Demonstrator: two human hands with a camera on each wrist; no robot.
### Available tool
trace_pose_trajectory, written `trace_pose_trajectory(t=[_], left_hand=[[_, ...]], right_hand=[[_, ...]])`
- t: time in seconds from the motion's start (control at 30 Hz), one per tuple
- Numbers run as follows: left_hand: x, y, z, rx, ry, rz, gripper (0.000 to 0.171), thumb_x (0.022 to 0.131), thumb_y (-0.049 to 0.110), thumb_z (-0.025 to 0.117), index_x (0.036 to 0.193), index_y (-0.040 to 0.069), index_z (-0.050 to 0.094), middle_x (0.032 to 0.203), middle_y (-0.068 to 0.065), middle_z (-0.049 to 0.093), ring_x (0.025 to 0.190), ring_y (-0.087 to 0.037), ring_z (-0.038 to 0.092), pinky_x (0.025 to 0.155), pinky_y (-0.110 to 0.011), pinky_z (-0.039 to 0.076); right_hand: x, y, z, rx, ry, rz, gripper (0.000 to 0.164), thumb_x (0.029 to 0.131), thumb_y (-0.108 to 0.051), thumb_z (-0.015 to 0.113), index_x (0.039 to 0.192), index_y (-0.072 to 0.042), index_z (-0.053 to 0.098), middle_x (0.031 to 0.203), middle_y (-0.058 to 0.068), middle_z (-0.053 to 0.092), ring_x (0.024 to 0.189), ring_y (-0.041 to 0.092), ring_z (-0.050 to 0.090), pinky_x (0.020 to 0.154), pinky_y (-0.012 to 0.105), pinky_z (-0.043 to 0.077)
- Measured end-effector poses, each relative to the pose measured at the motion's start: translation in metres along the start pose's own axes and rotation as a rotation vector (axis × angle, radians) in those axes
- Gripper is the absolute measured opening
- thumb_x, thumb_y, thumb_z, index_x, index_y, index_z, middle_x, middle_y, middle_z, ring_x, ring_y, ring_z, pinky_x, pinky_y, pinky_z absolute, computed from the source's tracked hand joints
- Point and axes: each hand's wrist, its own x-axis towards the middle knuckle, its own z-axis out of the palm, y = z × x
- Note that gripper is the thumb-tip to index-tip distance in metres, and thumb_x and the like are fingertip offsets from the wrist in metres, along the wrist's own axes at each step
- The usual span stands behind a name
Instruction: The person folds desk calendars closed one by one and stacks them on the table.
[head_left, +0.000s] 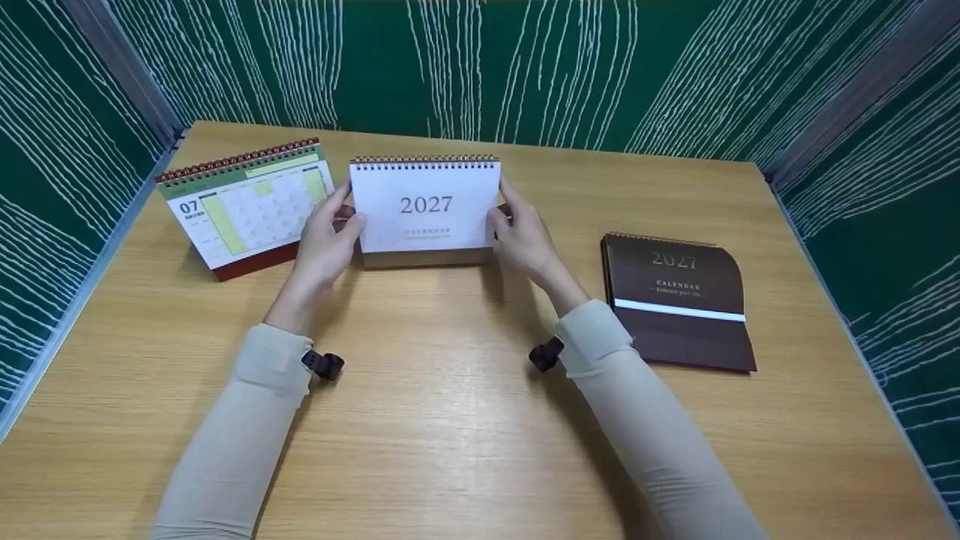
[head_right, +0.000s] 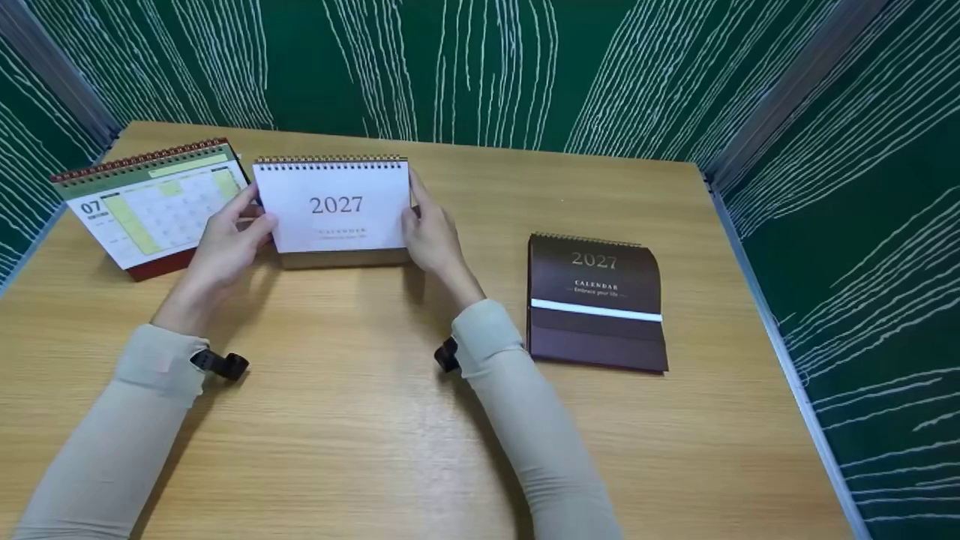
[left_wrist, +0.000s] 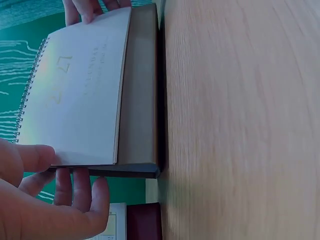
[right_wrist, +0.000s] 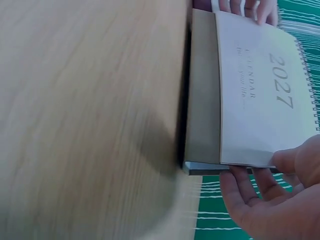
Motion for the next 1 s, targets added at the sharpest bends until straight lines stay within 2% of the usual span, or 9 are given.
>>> trace_pose_trajectory(t=[0.13,0.3,0.43,0.63,0.77,0.93,1.0], left_hand=[[-0.003,0.001,0.003,-0.011,-0.015,-0.007,0.062,0.112,0.015,0.05,0.169,0.023,0.028,0.14,-0.01,0.048,0.13,-0.023,0.047,0.108,-0.032,0.047],[-0.007,0.005,0.01,-0.024,-0.033,-0.02,0.061,0.112,0.016,0.052,0.169,0.023,0.031,0.132,-0.009,0.053,0.122,-0.021,0.051,0.104,-0.034,0.047],[-0.01,0.008,0.018,-0.021,-0.055,0.018,0.06,0.111,0.014,0.054,0.168,0.021,0.034,0.124,-0.01,0.056,0.114,-0.021,0.054,0.099,-0.035,0.05],[-0.014,0.012,0.034,-0.032,-0.113,0.055,0.059,0.11,0.011,0.056,0.166,0.016,0.038,0.123,-0.013,0.059,0.112,-0.022,0.055,0.096,-0.033,0.051],[-0.019,0.015,0.043,-0.035,-0.139,0.056,0.059,0.109,0.011,0.057,0.165,0.017,0.04,0.123,-0.013,0.06,0.113,-0.022,0.056,0.096,-0.031,0.051],[-0.023,0.018,0.053,-0.031,-0.173,0.034,0.06,0.11,0.014,0.058,0.166,0.021,0.039,0.126,-0.011,0.06,0.115,-0.023,0.057,0.099,-0.038,0.052],[-0.024,0.02,0.056,-0.03,-0.181,0.019,0.06,0.11,0.015,0.058,0.166,0.023,0.039,0.127,-0.01,0.059,0.116,-0.023,0.056,0.101,-0.042,0.052]], right_hand=[[-0.009,0.0,-0.007,0.009,0.0,-0.012,0.063,0.114,-0.015,0.045,0.171,-0.024,0.021,0.129,0.01,0.061,0.108,0.021,0.059,0.092,0.035,0.056],[-0.022,0.004,-0.019,0.076,-0.016,-0.028,0.063,0.114,-0.011,0.046,0.171,-0.021,0.021,0.125,0.017,0.061,0.107,0.027,0.06,0.097,0.046,0.058],[-0.034,0.007,-0.034,0.09,-0.039,-0.019,0.063,0.114,-0.013,0.045,0.171,-0.023,0.021,0.122,0.018,0.061,0.109,0.027,0.061,0.097,0.044,0.06],[-0.05,0.011,-0.059,0.085,-0.065,0.004,0.063,0.114,-0.014,0.047,0.171,-0.023,0.022,0.126,0.02,0.062,0.112,0.029,0.065,0.092,0.039,0.062],[-0.061,0.014,-0.072,0.062,-0.074,0.017,0.063,0.113,-0.015,0.048,0.17,-0.023,0.022,0.126,0.02,0.064,0.11,0.029,0.067,0.092,0.041,0.062],[-0.068,0.018,-0.082,0.036,-0.085,0.06,0.064,0.114,-0.015,0.047,0.171,-0.02,0.019,0.126,0.021,0.065,0.107,0.03,0.068,0.094,0.047,0.06],[-0.069,0.019,-0.084,0.048,-0.088,0.082,0.064,0.114,-0.014,0.047,0.171,-0.018,0.018,0.125,0.022,0.065,0.106,0.03,0.068,0.093,0.046,0.061]])
